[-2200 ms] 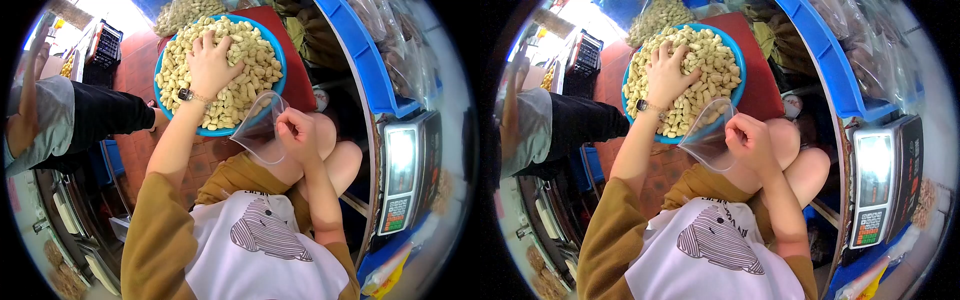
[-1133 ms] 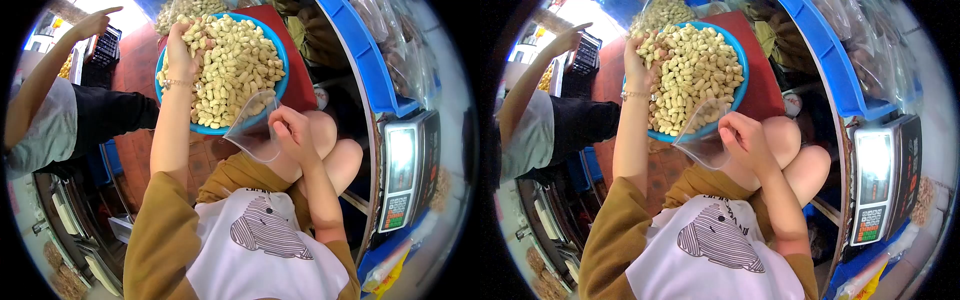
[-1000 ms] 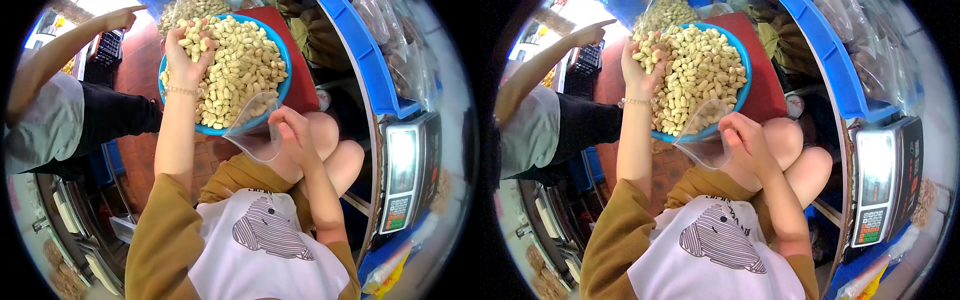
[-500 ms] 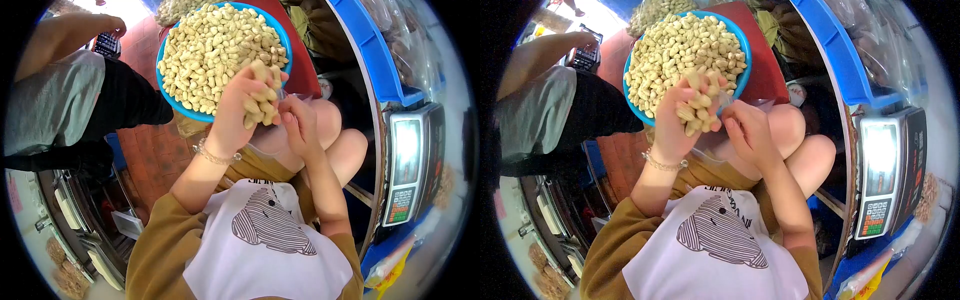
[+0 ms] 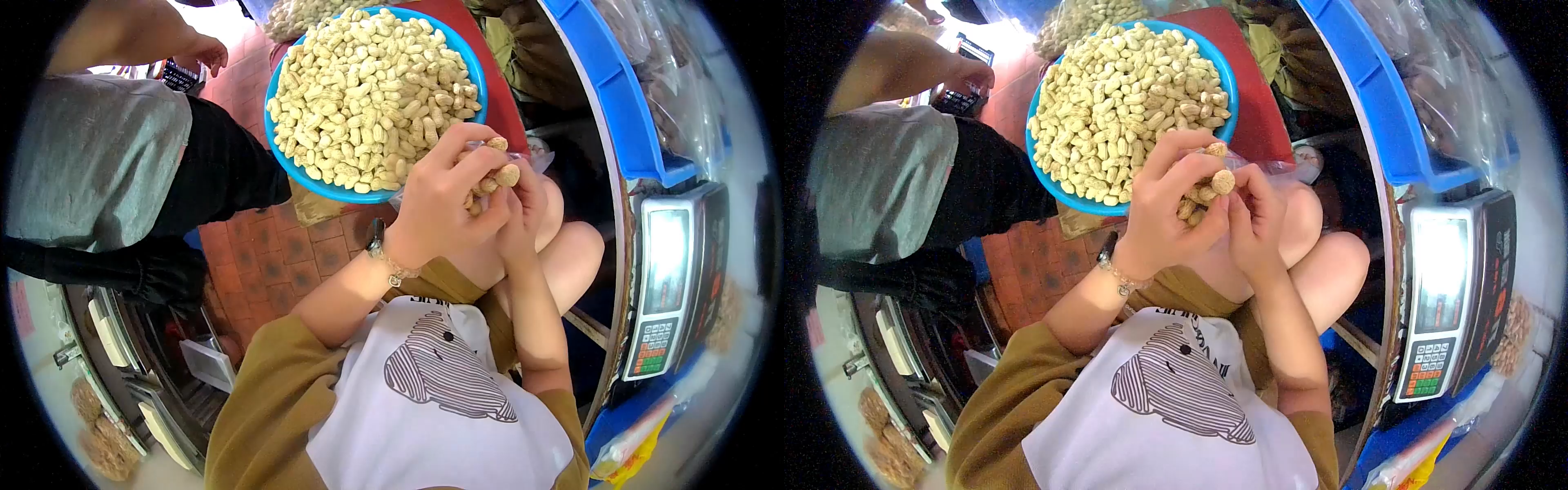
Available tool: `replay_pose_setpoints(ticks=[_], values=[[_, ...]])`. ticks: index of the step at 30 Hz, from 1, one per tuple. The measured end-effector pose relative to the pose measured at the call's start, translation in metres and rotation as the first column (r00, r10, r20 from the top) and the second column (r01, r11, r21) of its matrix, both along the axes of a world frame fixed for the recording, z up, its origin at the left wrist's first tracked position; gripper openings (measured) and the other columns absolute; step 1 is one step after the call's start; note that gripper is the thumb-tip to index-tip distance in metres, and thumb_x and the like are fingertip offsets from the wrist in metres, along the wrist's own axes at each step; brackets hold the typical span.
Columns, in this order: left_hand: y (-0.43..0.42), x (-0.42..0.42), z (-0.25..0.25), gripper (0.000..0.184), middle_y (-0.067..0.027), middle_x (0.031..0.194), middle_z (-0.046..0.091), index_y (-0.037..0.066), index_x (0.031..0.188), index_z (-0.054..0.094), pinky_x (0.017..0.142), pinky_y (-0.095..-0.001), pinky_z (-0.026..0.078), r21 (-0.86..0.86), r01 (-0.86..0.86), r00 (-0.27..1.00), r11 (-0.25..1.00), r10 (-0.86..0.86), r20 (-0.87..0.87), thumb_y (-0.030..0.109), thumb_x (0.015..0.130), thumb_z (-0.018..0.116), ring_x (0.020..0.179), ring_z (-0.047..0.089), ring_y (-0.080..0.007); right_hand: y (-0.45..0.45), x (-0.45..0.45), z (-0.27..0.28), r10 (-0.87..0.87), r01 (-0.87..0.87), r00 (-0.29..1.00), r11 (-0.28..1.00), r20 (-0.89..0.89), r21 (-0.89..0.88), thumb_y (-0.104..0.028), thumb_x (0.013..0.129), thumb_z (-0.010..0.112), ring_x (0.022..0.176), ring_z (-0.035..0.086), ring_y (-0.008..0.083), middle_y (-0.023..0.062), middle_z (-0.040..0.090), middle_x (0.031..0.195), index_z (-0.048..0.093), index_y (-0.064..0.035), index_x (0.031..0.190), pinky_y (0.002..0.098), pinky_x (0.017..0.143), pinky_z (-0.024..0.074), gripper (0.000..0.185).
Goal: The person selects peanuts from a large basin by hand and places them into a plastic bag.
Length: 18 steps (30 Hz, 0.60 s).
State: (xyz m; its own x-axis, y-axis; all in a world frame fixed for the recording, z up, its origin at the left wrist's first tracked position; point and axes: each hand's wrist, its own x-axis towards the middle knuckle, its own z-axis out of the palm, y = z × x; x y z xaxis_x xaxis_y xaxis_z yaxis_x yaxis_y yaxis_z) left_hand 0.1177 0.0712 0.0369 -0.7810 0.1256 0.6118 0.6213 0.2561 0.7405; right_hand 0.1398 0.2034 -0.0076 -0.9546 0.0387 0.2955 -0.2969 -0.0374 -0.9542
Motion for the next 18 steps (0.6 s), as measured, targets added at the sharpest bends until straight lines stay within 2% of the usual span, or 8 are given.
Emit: replay_pose_setpoints(ticks=[5,8,11,15,18], values=[[-0.001,-0.002,-0.005,0.022,-0.0135,0.102,0.059,0.004,0.089,0.061,0.067,-0.0349,0.053,0.002,-0.008,1.000,1.000,0.008,-0.015,0.008,0.068,0.067,0.079,0.063,-0.0287,0.000,0.001,0.001,0.011,-0.010,1.000,1.000,0.029,-0.011,-0.004,0.093,0.046,0.065,0.040,0.0029,-0.0031,0.047,0.074,0.051,-0.0024,0.086,0.0192,0.055,0.0316,0.008],[-0.002,-0.001,-0.002,0.019,-0.0124,0.101,0.060,0.004,0.085,0.058,0.066,-0.0355,0.052,0.004,0.035,0.999,0.999,-0.036,0.031,0.007,0.068,0.067,0.079,0.063,-0.0297,0.002,0.002,0.006,0.017,-0.013,0.998,0.997,0.058,-0.081,-0.005,0.093,0.045,0.066,0.039,0.0033,-0.0034,0.045,0.074,0.049,-0.0038,0.084,0.0193,0.056,0.0311,0.010],[-0.005,-0.001,-0.002,0.021,-0.0137,0.104,0.061,0.004,0.084,0.058,0.072,-0.0359,0.053,-0.053,0.134,0.990,0.990,-0.131,0.053,0.004,0.066,0.069,0.082,0.063,-0.0305,0.004,0.000,0.005,-0.003,0.009,0.999,0.993,0.051,-0.114,-0.005,0.092,0.045,0.068,0.039,0.0040,-0.0033,0.046,0.076,0.049,-0.0046,0.083,0.0193,0.058,0.0314,0.010],[-0.005,0.003,-0.002,0.024,-0.0105,0.099,0.062,0.005,0.087,0.058,0.070,-0.0366,0.053,-0.252,0.134,0.989,0.958,-0.112,0.100,0.005,0.066,0.068,0.082,0.063,-0.0302,0.010,0.001,0.008,-0.023,0.026,0.999,0.996,0.043,-0.085,-0.007,0.091,0.046,0.069,0.040,0.0049,-0.0029,0.047,0.077,0.049,-0.0044,0.082,0.0194,0.060,0.0317,0.010],[-0.010,0.005,0.000,0.025,-0.0104,0.100,0.062,0.005,0.090,0.059,0.073,-0.0377,0.053,-0.398,0.155,0.984,0.904,-0.104,0.148,0.009,0.068,0.069,0.086,0.063,-0.0305,0.010,0.002,0.004,-0.022,0.028,0.999,0.984,0.035,-0.178,-0.009,0.091,0.047,0.069,0.040,0.0049,-0.0026,0.047,0.077,0.049,-0.0042,0.081,0.0192,0.060,0.0311,0.011]])
